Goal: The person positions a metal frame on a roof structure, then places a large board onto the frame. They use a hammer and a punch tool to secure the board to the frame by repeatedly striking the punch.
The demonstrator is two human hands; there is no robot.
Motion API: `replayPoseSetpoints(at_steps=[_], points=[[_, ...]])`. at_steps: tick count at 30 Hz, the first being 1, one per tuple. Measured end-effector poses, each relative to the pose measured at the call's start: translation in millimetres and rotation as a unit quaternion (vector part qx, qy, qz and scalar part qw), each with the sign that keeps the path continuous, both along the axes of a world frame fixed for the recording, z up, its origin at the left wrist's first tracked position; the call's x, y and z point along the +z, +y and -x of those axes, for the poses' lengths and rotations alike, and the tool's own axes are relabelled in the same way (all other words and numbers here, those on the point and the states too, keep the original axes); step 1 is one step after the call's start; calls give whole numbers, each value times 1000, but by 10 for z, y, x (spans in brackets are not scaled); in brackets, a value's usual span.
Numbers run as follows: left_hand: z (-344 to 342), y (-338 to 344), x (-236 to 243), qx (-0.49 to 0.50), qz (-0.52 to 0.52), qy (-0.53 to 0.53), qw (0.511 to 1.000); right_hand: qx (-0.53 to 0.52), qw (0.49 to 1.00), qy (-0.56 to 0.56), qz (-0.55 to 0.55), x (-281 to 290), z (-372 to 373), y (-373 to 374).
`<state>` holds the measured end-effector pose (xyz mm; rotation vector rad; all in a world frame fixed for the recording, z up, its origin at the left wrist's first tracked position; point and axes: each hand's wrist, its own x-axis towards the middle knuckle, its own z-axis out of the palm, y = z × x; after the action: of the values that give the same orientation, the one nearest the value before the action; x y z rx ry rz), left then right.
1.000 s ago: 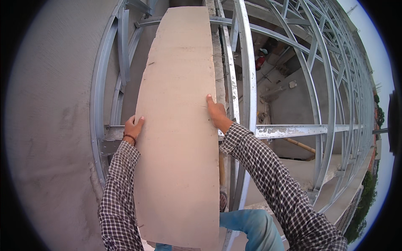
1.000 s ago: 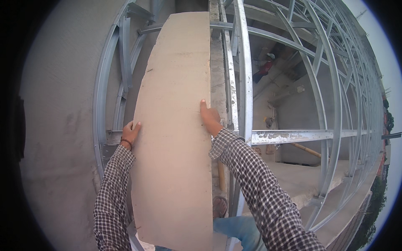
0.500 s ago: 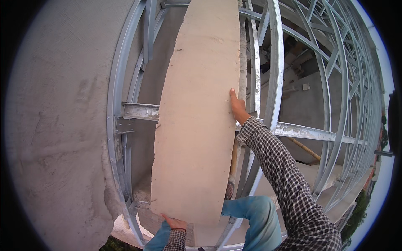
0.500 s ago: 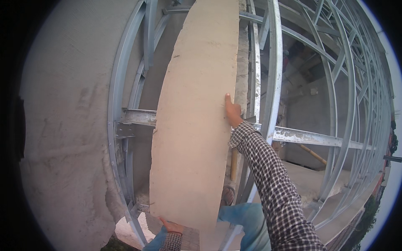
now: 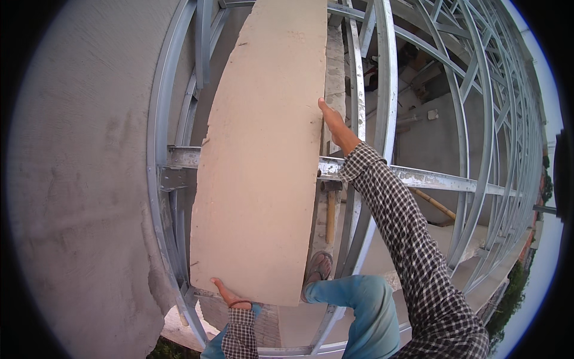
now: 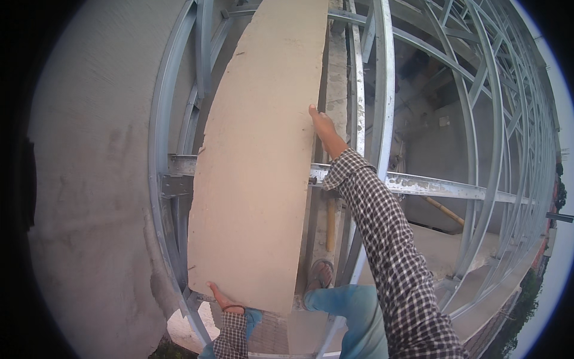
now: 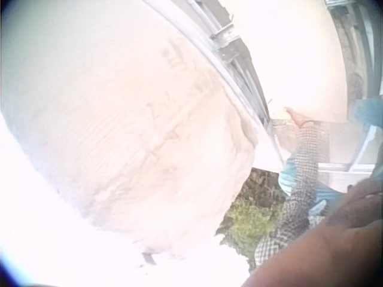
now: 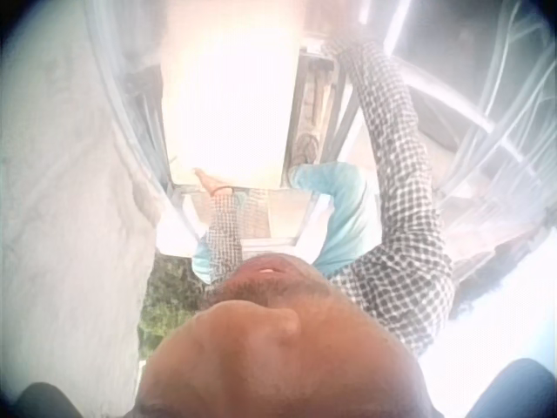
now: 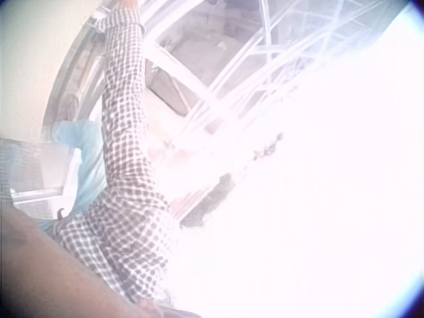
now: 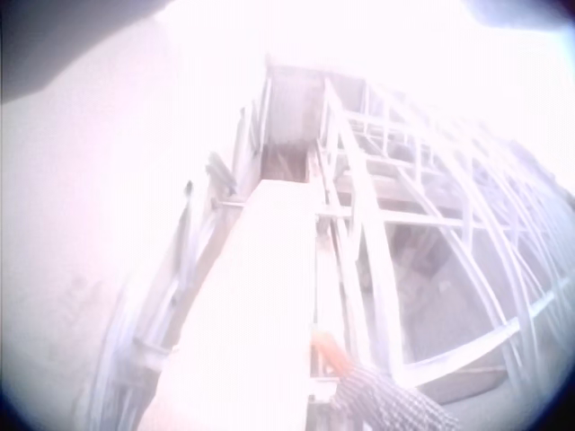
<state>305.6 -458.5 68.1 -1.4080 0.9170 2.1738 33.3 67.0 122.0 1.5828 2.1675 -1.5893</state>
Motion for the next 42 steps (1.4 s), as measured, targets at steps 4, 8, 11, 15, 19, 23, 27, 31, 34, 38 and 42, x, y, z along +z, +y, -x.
replayPoseSetpoints(at_steps=[4, 8, 11, 15, 19, 23, 27, 31, 34, 38, 42], points=[[449, 153, -621, 6, -2, 4, 1000, 43, 994, 56, -79, -13, -578, -524], [431, 158, -750, 12, 37, -1, 999, 89, 990, -50, -98, -24, -1829, -1895], [439, 180, -724, 0, 1, -22, 1000, 61, 991, -112, -40, -245, -2273, -2495], [654, 212, -523, -11, -5, 31, 999, 13, 997, -39, -65, -369, -2213, -2791], [964, 112, -378, -28, -62, 54, 996, -17, 994, 48, -93, -291, -1900, -2889], [1141, 520, -577, -43, -15, 72, 996, 65, 985, -47, -155, -284, -1550, -2431], [1125, 572, -938, -60, 25, 47, 997, 168, 943, -161, -238, -312, -1695, -2318], [1217, 317, -799, -142, 386, 49, 910, 74, 980, -113, -144, -470, -1894, -2464], [1568, 79, -442, -206, 775, 374, 466, 43, 992, -83, -86, -489, -1917, -2501], [2325, -40, -565, -487, 648, 382, 444, 77, 990, -64, -101, -626, -2010, -2429], [2640, -184, -1074, -537, 587, 296, 529, 98, 988, 23, -118, -696, -1895, -2486]])
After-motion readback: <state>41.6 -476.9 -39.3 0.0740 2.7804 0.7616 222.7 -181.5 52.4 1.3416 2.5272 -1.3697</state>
